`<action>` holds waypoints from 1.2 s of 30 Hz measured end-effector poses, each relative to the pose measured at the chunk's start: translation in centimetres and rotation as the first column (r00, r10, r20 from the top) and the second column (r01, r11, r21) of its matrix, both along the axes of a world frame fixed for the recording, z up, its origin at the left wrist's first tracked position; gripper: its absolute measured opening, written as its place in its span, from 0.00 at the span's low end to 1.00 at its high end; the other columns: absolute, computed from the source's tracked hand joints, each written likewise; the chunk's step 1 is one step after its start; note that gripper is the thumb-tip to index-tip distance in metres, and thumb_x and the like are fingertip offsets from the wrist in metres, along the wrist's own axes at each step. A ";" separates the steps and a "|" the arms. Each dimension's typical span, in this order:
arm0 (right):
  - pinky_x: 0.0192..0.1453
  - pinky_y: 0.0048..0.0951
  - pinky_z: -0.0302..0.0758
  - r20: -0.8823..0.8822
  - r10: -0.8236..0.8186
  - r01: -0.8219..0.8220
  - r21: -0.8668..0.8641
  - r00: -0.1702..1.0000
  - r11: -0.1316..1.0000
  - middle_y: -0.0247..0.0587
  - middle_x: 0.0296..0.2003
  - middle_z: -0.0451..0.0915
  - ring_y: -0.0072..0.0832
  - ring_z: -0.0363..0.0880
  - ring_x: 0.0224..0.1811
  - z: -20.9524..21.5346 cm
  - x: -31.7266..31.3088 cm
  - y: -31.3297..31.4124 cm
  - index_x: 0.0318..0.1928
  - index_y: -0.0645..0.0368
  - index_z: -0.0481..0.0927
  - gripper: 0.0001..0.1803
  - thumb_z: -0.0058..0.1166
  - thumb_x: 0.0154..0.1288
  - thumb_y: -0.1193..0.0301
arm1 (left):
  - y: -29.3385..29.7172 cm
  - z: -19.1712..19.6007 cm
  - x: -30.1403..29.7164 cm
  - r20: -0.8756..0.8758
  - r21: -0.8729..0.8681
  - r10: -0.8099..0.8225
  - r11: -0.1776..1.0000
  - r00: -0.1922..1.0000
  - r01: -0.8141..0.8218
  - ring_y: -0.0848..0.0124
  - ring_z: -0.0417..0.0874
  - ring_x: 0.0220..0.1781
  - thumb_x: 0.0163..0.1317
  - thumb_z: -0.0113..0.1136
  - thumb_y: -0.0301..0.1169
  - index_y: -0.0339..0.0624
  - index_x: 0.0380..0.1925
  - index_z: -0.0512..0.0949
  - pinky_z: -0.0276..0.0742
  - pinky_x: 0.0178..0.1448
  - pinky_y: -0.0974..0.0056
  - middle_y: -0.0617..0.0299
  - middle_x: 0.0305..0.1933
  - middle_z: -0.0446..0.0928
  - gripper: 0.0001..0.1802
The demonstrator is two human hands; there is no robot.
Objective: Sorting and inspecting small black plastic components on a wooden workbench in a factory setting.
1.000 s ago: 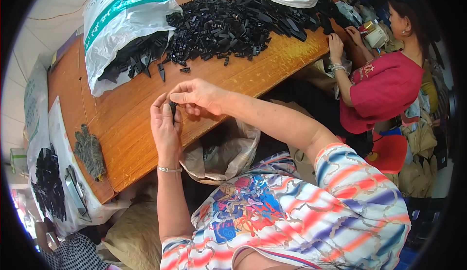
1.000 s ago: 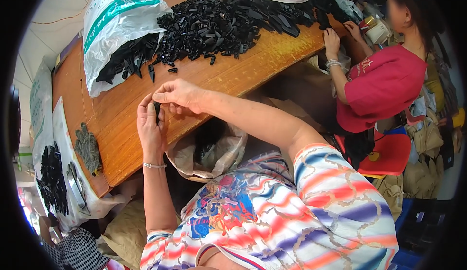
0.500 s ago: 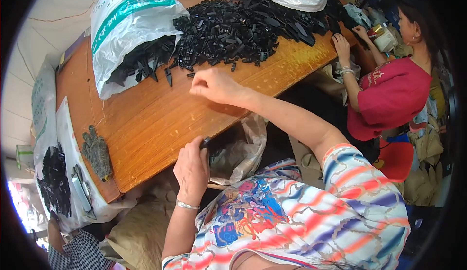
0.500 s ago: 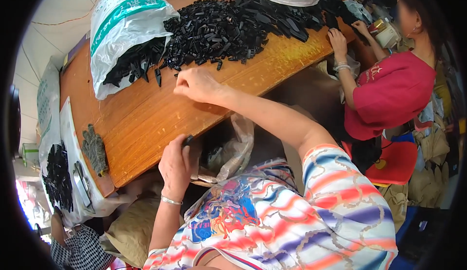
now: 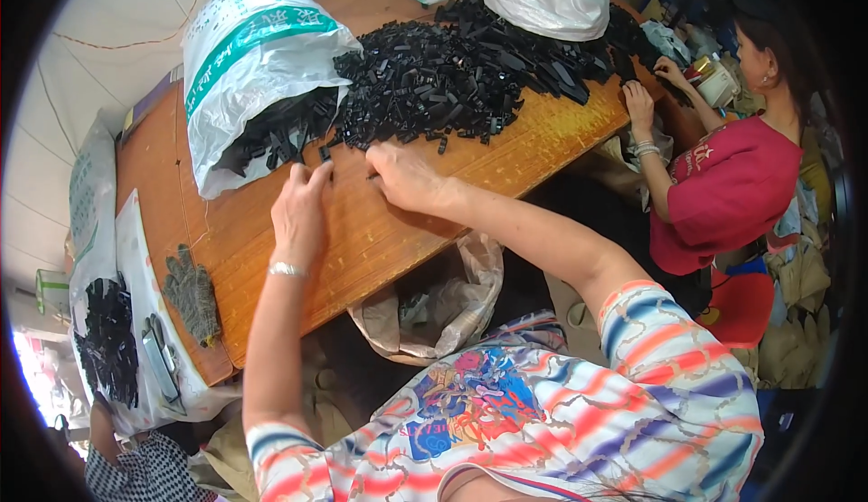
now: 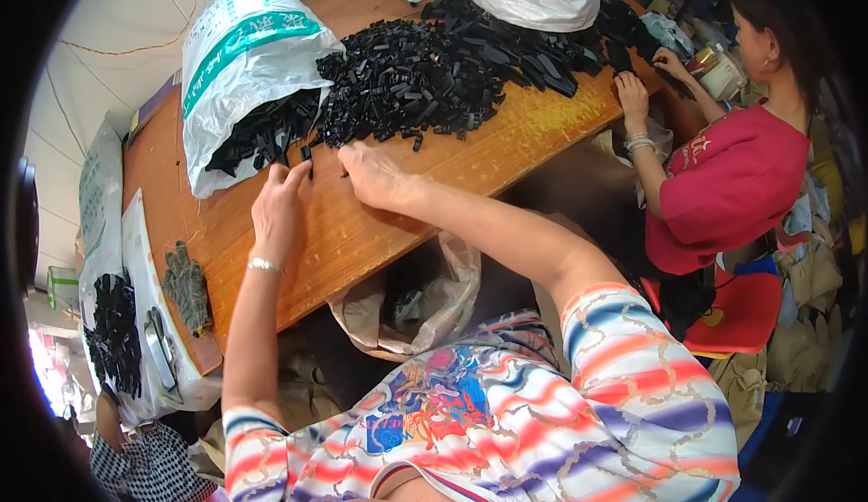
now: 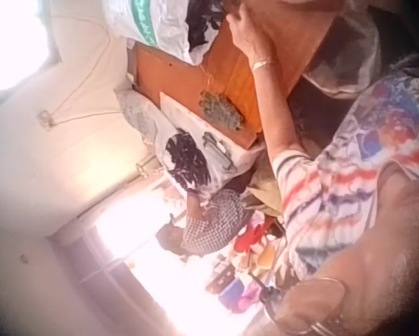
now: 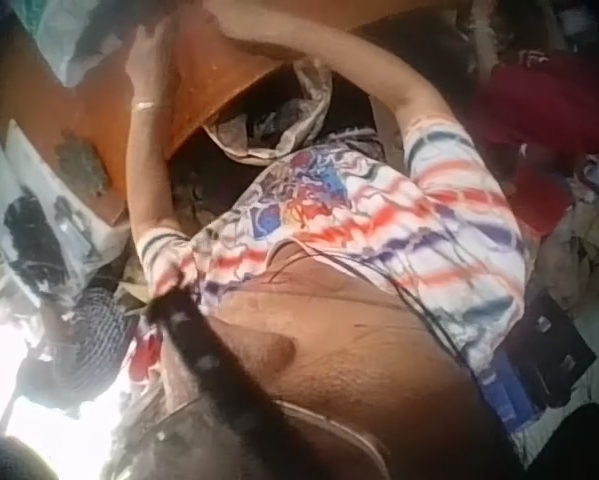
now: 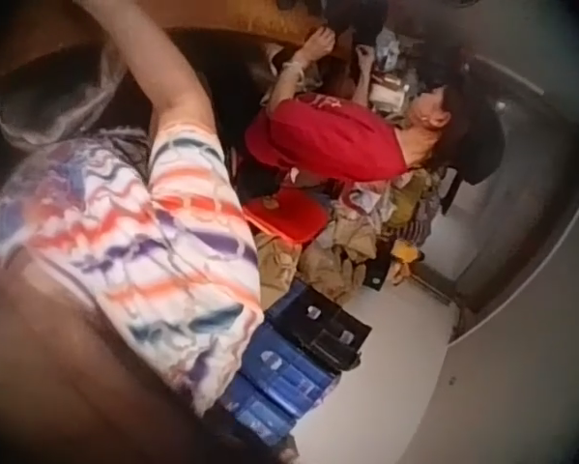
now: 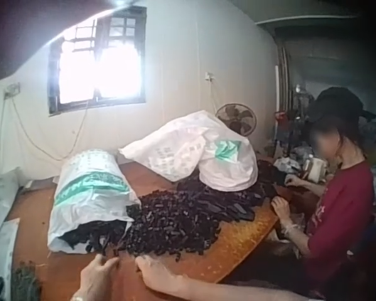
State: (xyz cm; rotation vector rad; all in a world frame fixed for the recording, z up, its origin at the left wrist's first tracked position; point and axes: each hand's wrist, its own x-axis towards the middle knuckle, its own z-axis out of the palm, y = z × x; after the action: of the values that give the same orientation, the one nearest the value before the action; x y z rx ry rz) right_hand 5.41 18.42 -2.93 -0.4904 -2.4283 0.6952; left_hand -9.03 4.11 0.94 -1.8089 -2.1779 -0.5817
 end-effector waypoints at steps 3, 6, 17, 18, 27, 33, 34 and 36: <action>0.43 0.41 0.74 0.014 0.080 -0.078 -0.137 0.997 0.988 0.52 0.33 0.77 0.50 0.77 0.39 1.2 1.3 -1.3 0.34 0.64 0.73 0.08 0.58 0.53 0.77 | 2.0 -0.9 -2.3 -0.058 -0.031 -0.074 0.997 0.996 0.072 0.59 0.77 0.39 0.53 0.56 0.25 0.52 0.42 0.78 0.76 0.39 0.58 0.57 0.36 0.70 0.15; 0.43 0.39 0.75 0.062 0.118 -0.100 -0.238 0.991 0.966 0.51 0.33 0.79 0.47 0.78 0.40 1.4 2.6 -1.7 0.34 0.65 0.73 0.09 0.59 0.54 0.77 | 2.5 -0.6 -2.8 -0.125 -0.059 -0.119 0.992 0.985 0.112 0.60 0.75 0.42 0.50 0.60 0.25 0.47 0.32 0.76 0.75 0.40 0.58 0.58 0.35 0.69 0.08; 0.23 0.19 0.72 -0.194 0.128 -0.230 -0.732 0.973 0.641 0.34 0.25 0.76 0.17 0.76 0.22 5.0 2.0 -4.6 0.39 0.66 0.70 0.06 0.53 0.64 0.78 | -1.3 -2.1 2.8 0.929 0.334 -0.295 0.929 0.226 -0.160 0.71 0.76 0.29 0.67 0.53 0.28 0.41 0.41 0.68 0.72 0.36 0.71 0.61 0.31 0.77 0.06; 0.23 0.19 0.72 -0.186 0.126 -0.223 -0.734 0.974 0.642 0.34 0.25 0.76 0.17 0.76 0.22 5.0 2.0 -4.7 0.39 0.66 0.70 0.06 0.53 0.64 0.78 | -1.7 -1.7 4.2 0.949 0.317 -0.310 0.929 0.065 -0.190 0.79 0.73 0.30 0.69 0.51 0.30 0.41 0.47 0.67 0.71 0.35 0.75 0.65 0.31 0.75 0.10; 0.28 0.19 0.74 -0.255 -0.001 -0.165 -0.630 0.967 0.759 0.33 0.27 0.78 0.15 0.75 0.26 4.7 0.9 -6.6 0.41 0.65 0.76 0.06 0.52 0.64 0.78 | -3.1 -1.5 7.6 0.750 0.318 -0.461 0.880 -0.475 -0.353 0.78 0.67 0.31 0.72 0.45 0.34 0.40 0.47 0.71 0.67 0.37 0.76 0.65 0.34 0.72 0.11; 0.31 0.19 0.76 -0.262 -0.063 -0.116 -0.617 0.963 0.779 0.34 0.29 0.80 0.16 0.76 0.29 4.1 0.8 -6.9 0.43 0.66 0.76 0.08 0.52 0.64 0.77 | -3.3 -1.4 7.6 0.810 0.342 -0.445 0.888 -0.383 -0.307 0.79 0.67 0.31 0.73 0.43 0.32 0.41 0.46 0.71 0.67 0.37 0.76 0.65 0.34 0.72 0.09; 0.31 0.19 0.76 -0.245 -0.057 -0.116 -0.636 0.968 0.763 0.35 0.29 0.80 0.16 0.76 0.29 4.3 0.9 -7.0 0.43 0.67 0.76 0.08 0.52 0.64 0.77 | -3.3 -1.4 7.6 0.810 0.341 -0.444 0.888 -0.384 -0.308 0.79 0.67 0.31 0.73 0.43 0.32 0.41 0.46 0.71 0.67 0.37 0.76 0.65 0.34 0.72 0.09; 0.32 0.19 0.76 -0.226 -0.050 -0.114 -0.656 0.973 0.746 0.35 0.30 0.80 0.16 0.77 0.30 4.2 0.9 -7.0 0.44 0.67 0.76 0.09 0.52 0.64 0.77 | -3.3 -1.2 7.8 0.836 0.323 -0.425 0.893 -0.347 -0.314 0.79 0.68 0.31 0.73 0.43 0.31 0.41 0.46 0.71 0.67 0.37 0.76 0.66 0.34 0.72 0.09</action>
State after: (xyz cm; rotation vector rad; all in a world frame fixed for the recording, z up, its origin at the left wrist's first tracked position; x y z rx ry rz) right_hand 6.28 11.45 1.27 -0.5957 -1.9122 1.5662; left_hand -1.22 0.83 -0.26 -0.7628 -1.8377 -3.4723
